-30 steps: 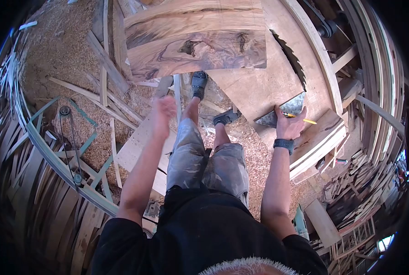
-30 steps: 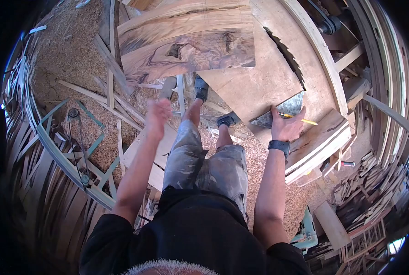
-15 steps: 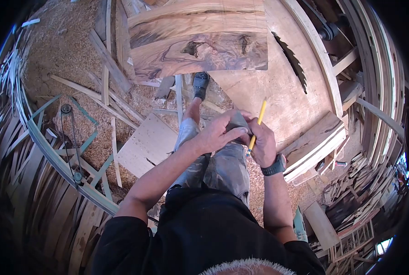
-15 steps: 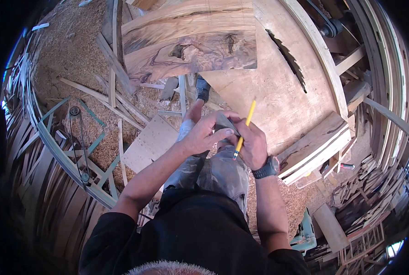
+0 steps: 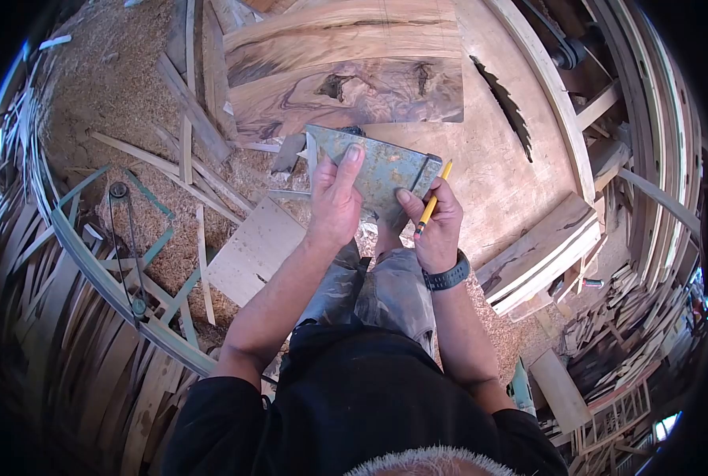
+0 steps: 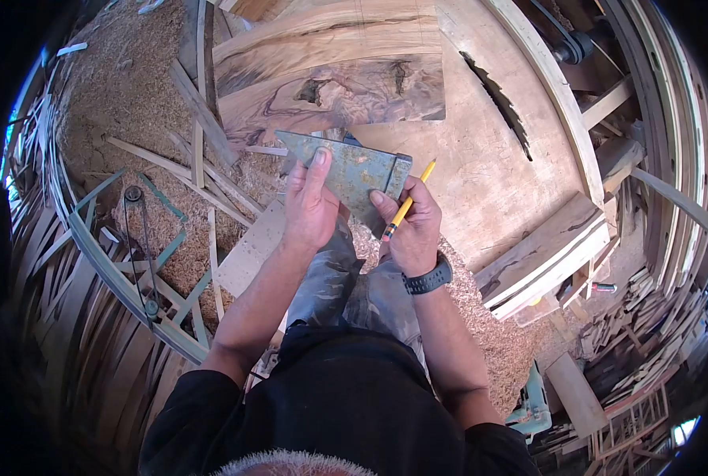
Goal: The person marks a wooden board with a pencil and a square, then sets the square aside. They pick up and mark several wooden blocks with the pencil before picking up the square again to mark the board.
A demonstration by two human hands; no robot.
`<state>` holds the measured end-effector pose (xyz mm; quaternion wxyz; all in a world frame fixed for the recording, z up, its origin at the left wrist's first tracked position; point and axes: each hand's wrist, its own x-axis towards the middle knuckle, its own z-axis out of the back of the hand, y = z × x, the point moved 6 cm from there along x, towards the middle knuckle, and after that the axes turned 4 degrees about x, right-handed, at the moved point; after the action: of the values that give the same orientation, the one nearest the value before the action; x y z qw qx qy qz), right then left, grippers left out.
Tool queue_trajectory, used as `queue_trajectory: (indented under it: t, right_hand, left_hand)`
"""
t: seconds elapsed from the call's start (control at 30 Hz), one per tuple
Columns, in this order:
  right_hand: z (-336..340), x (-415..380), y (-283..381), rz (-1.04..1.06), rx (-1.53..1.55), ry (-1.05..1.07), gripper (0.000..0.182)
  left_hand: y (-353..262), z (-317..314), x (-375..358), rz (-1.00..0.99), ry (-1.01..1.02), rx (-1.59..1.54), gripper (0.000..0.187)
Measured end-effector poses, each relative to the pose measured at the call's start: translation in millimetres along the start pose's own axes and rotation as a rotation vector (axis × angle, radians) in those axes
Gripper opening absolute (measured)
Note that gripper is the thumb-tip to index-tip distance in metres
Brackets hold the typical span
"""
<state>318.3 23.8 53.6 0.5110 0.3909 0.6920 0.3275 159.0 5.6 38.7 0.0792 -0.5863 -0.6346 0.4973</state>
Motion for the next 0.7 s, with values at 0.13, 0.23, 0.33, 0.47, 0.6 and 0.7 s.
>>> queue_trajectory:
  t: [0.13,0.23,0.33,0.47,0.6,0.7]
  right_hand:
    - [9.8,2.0,20.0,0.172,-0.073,0.087,0.016]
    - [6.2,8.4,73.0,0.506,-0.427,0.290,0.017]
    - [-4.2,-0.7,93.5,0.782,-0.771,0.405,0.021]
    - [-2.3,-1.7,85.8,0.609,-0.607,0.228,0.025]
    - [1.6,-8.7,35.2,0.073,0.060,-0.187,0.021]
    - [-22.1,-15.7,6.8,-0.038,0.356,-0.264,0.020]
  left_hand:
    - [-4.4,6.5,-8.6,0.102,0.087,-0.009,0.059]
    - [-8.3,4.9,-19.5,0.341,0.195,-0.213,0.098]
    - [-13.4,-2.4,-33.9,0.595,0.412,-0.565,0.114]
    - [-20.9,-19.5,-38.0,0.399,0.500,-0.191,0.119]
    - [-14.0,-20.6,-43.3,-0.056,0.503,0.709,0.105]
    - [-14.4,-26.4,-50.1,-0.285,0.462,1.161,0.090]
